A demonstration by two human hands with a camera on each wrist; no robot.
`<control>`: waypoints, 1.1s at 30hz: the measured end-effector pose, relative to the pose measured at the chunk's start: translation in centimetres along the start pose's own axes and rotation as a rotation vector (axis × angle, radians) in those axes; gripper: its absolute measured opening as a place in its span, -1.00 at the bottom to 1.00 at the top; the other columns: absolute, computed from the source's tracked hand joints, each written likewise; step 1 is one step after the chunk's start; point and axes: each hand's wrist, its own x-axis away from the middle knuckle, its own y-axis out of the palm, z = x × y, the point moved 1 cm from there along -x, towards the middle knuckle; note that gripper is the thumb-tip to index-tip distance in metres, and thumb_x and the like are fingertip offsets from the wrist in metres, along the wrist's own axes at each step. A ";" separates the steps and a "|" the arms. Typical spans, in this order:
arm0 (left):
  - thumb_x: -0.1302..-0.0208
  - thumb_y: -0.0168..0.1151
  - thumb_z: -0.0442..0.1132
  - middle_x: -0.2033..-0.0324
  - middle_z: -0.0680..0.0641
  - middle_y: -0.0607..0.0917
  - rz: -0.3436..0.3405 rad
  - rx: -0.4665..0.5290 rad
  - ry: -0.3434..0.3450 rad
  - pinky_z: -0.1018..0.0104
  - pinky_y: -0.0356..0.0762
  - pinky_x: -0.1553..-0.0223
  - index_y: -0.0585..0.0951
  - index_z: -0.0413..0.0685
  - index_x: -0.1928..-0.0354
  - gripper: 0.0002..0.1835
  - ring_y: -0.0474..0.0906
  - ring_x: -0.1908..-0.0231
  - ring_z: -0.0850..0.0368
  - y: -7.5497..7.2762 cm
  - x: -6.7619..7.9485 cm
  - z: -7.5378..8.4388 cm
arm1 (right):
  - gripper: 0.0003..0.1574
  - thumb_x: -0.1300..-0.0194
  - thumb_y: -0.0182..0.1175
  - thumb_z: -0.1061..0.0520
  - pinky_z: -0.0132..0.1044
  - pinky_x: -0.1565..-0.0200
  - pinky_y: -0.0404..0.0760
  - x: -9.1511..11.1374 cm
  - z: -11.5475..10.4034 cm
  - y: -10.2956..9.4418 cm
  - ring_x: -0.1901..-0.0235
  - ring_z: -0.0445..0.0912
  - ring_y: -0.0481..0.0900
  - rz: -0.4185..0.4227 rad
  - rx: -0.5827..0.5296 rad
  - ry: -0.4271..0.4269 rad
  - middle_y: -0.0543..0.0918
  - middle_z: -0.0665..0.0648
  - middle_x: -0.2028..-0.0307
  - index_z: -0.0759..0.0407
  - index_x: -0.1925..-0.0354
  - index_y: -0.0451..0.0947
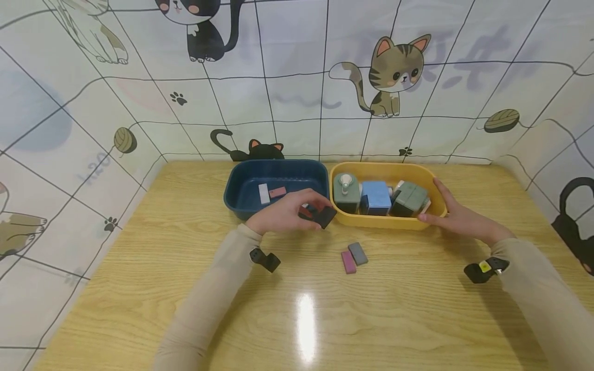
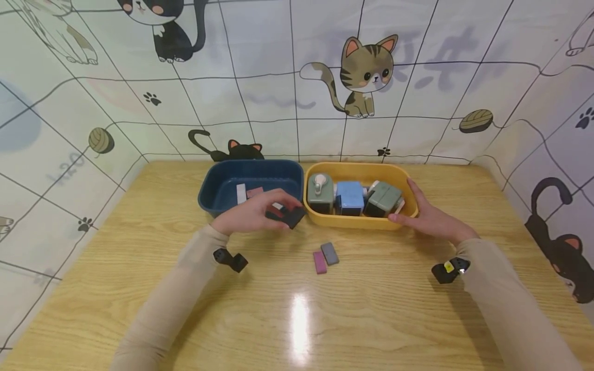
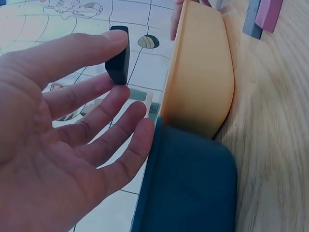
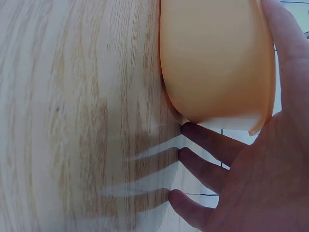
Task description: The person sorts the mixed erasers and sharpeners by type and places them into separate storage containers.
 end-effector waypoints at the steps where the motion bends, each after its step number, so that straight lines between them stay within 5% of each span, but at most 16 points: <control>1: -0.16 0.39 -0.36 0.00 -0.07 0.52 0.009 0.005 -0.005 0.30 0.50 -0.02 0.51 -0.16 -0.18 -0.48 0.45 -0.03 0.07 -0.1 0.0 0.0 | 0.35 -0.35 0.11 -0.27 0.53 -0.09 0.01 0.0 0.0 0.0 -0.21 0.68 -0.08 0.000 0.002 0.000 -0.38 0.64 -0.36 -0.05 -0.42 -0.80; 24: -0.19 0.37 -0.35 -0.09 -0.06 0.53 0.099 0.036 -0.074 0.23 0.50 -0.04 0.50 -0.15 -0.19 -0.49 0.45 -0.07 0.09 -3.4 1.3 -1.5 | 0.35 -0.35 0.10 -0.27 0.52 -0.09 0.01 -0.1 -0.2 -0.1 -0.21 0.67 -0.10 -0.005 0.010 0.007 -0.42 0.62 -0.37 -0.05 -0.41 -0.81; 33: -0.17 0.36 -0.41 -0.13 -0.11 0.51 0.116 0.071 -0.098 0.02 0.41 -0.13 0.49 -0.21 -0.20 -0.48 0.45 -0.09 0.02 -4.8 1.5 -2.6 | 0.35 -0.36 0.09 -0.28 0.52 -0.08 0.05 0.0 -0.4 -0.1 -0.19 0.68 -0.04 -0.003 0.024 0.005 -0.38 0.65 -0.36 -0.03 -0.41 -0.81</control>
